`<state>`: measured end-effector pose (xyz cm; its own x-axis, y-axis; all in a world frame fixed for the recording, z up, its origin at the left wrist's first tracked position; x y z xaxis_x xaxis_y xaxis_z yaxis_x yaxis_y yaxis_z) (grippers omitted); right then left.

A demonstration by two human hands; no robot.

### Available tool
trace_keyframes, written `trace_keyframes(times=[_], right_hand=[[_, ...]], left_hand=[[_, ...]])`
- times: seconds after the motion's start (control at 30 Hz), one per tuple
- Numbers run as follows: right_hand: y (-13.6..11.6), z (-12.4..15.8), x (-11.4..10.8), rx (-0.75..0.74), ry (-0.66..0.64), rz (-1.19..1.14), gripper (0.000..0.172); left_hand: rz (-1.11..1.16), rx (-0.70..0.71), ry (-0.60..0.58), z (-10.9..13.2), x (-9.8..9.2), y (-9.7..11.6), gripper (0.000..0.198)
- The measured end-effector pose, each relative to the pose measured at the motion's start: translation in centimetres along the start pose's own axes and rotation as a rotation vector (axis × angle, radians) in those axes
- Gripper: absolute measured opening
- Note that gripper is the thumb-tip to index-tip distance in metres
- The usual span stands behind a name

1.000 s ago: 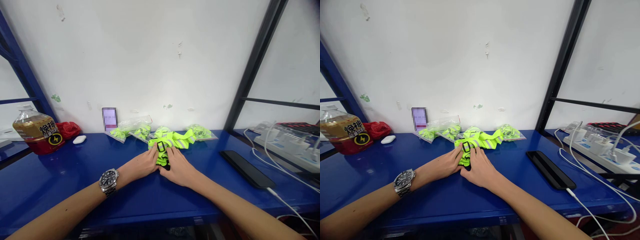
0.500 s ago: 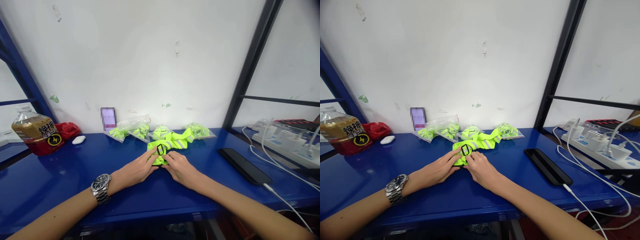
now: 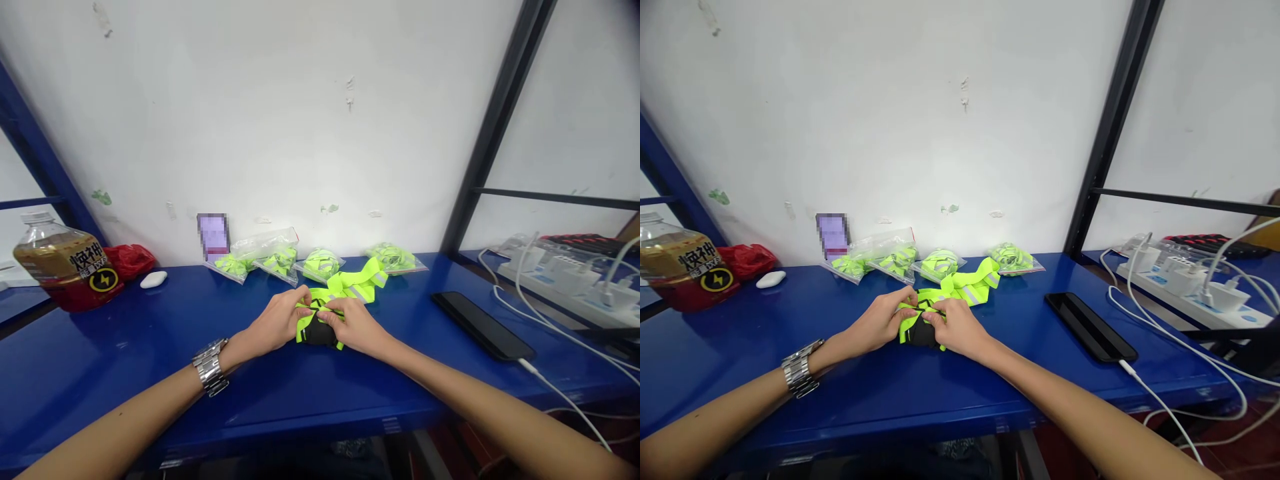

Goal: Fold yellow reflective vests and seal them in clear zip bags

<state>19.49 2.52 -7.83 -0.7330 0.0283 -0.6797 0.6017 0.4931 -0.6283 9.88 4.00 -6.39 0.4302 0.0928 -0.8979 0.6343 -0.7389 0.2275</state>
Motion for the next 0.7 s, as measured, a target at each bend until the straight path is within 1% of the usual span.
trace_keyframes(times=[0.07,0.1,0.17,0.23,0.27,0.37,0.43,0.5,0.53,0.6,0.7], right_hand=[[0.0,0.0,-0.2,-0.021,0.051,0.071,0.032],[-0.3,0.2,-0.5,-0.059,0.103,0.116,0.03],[-1.4,0.7,-1.0,-0.165,0.21,0.199,0.022],[-2.4,1.2,-0.8,-0.261,0.248,0.265,0.017],[-2.8,1.4,-0.5,-0.29,0.232,0.29,0.019],[-3.8,1.9,0.7,-0.34,0.125,0.341,0.027],[-4.4,2.4,1.1,-0.362,0.07,0.356,0.034],[-4.7,2.9,1.4,-0.364,0.022,0.366,0.042],[-4.7,3.1,1.4,-0.352,-0.001,0.373,0.041],[-4.2,3.2,1.6,-0.328,-0.045,0.396,0.032],[-3.4,2.9,1.7,-0.32,-0.089,0.415,0.031]], left_hand=[[-0.024,-0.036,-0.027,-0.6,0.1,-0.5,0.011],[-0.043,-0.049,-0.044,-0.8,0.3,-0.8,0.014],[-0.065,-0.063,-0.076,-1.1,0.7,-1.5,0.016],[-0.092,-0.056,-0.087,-1.3,0.9,-1.9,0.015],[-0.121,-0.048,-0.074,-1.3,0.9,-2.0,0.015],[-0.225,-0.019,0.001,-1.0,0.4,-1.9,0.017],[-0.275,0.013,0.027,-0.7,0.4,-1.6,0.02],[-0.307,0.079,0.045,-0.5,0.6,-0.9,0.023],[-0.321,0.119,0.06,-0.4,0.6,-0.4,0.023],[-0.336,0.185,0.076,-0.3,0.6,0.2,0.024],[-0.369,0.194,0.028,0.0,0.7,0.2,0.025]])
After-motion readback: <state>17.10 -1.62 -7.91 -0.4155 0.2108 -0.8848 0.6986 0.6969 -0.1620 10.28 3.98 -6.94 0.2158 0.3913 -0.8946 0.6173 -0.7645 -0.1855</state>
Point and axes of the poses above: each hand's wrist, its own z-axis away from the middle knuckle, its own x-axis out of the palm, y = z × x, the point moved 10 cm from there along -z, towards the middle knuckle, and after that the axes turned 11 degrees about -z, right-handed, at the moved point
